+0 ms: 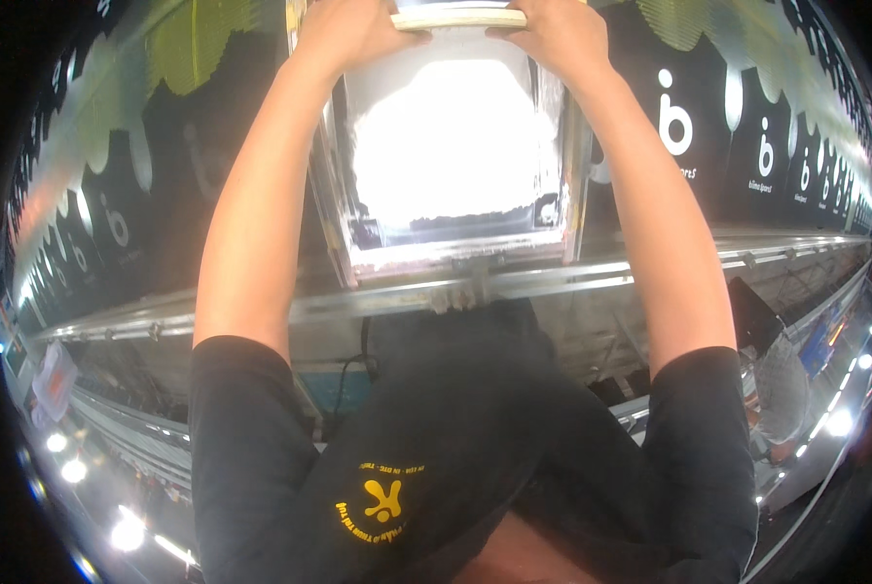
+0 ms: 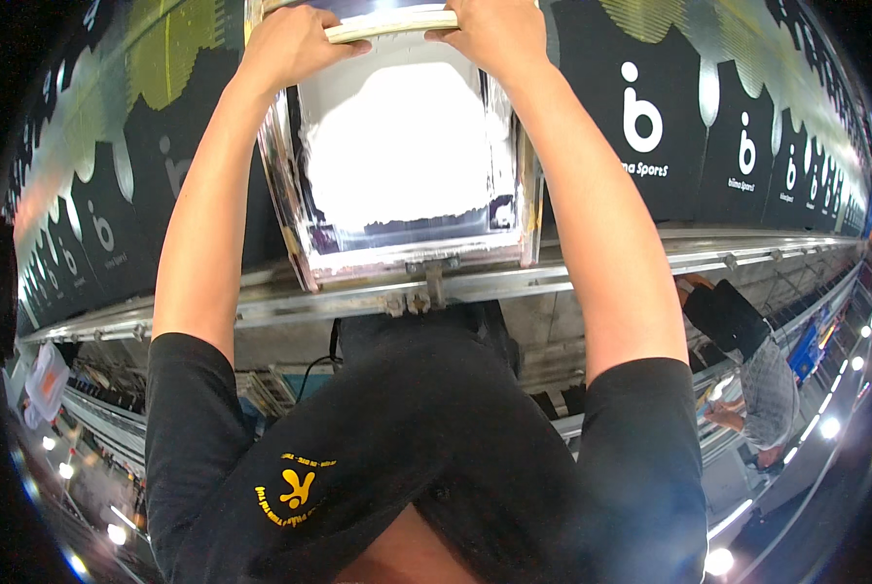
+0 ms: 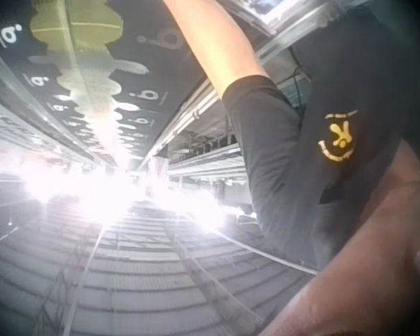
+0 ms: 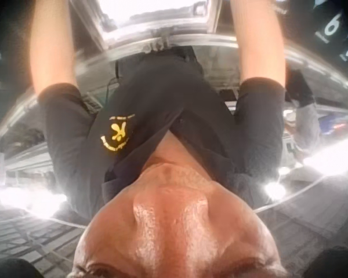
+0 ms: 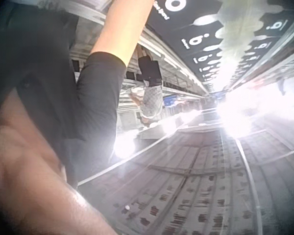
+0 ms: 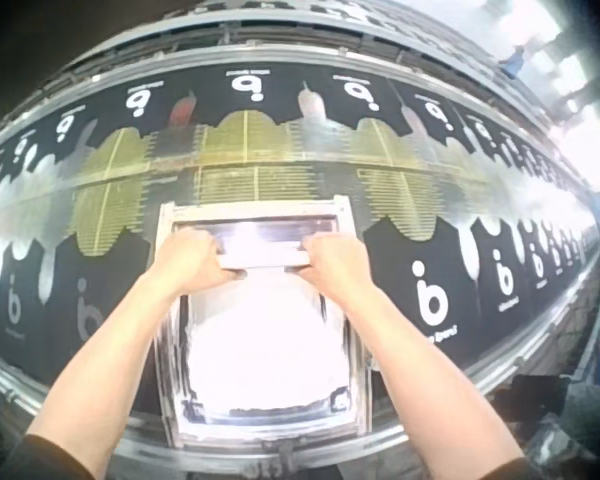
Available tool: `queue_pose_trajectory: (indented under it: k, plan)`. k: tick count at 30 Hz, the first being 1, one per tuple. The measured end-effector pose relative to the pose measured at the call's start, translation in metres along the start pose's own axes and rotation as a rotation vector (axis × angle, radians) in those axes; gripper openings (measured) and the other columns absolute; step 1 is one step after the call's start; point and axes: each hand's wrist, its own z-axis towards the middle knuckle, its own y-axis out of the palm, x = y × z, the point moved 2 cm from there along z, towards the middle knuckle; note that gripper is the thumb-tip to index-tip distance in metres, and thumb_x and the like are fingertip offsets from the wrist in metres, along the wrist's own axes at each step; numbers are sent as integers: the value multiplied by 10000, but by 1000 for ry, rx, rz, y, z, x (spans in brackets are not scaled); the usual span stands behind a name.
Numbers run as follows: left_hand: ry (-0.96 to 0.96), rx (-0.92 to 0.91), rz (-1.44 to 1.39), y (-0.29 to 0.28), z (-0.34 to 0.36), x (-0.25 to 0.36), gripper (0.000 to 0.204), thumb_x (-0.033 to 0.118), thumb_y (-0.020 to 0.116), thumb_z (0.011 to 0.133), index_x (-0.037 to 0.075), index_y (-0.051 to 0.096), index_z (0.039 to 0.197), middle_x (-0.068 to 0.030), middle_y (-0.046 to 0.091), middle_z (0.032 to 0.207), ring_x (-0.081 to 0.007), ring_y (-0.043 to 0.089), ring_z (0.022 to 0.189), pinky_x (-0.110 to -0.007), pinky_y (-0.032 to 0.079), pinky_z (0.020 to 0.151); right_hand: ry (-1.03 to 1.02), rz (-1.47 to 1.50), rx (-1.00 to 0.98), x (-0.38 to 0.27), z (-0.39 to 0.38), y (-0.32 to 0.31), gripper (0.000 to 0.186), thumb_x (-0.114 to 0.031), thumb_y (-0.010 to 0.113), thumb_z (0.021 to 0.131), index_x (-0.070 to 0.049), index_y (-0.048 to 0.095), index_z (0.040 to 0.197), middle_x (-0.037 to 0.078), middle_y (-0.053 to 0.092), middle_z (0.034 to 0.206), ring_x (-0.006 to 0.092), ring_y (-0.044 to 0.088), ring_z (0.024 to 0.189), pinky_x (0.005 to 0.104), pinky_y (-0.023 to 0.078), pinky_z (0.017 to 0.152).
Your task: The person uses a squeegee to pull white ink across a screen printing frame mounted on a stand. They repeatedly lift and reposition the squeegee to cover the surface of the frame with ink.
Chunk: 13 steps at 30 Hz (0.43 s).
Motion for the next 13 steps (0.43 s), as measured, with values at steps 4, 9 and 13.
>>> queue_pose_trajectory:
  k: [4, 9, 13]
  plan:
    - [-42, -119, -35, 17, -65, 25, 559, 644, 821, 803, 119, 859, 992, -172, 800, 872, -374, 792, 865, -480, 621, 803, -26, 24, 79, -20, -72, 19, 333, -341, 915, 780, -138, 798, 1017, 61, 741, 859, 299, 754, 797, 495, 577, 682]
    - [10, -44, -52, 70, -195, 62, 366, 362, 840, 758, 104, 803, 1016, -132, 759, 914, -355, 758, 879, -491, 605, 812, -123, 36, 145, -59, -211, 43, 231, -172, 840, 726, -150, 755, 940, 52, 711, 888, 256, 743, 863, 413, 541, 762]
    - [44, 63, -150, 95, -251, 74, 467, 245, 876, 659, 135, 806, 1107, -158, 797, 1034, -358, 762, 942, -428, 585, 912, -165, 89, 238, -72, -263, 53, 365, -119, 842, 679, -152, 777, 1037, 51, 770, 1026, 251, 742, 906, 371, 538, 825]
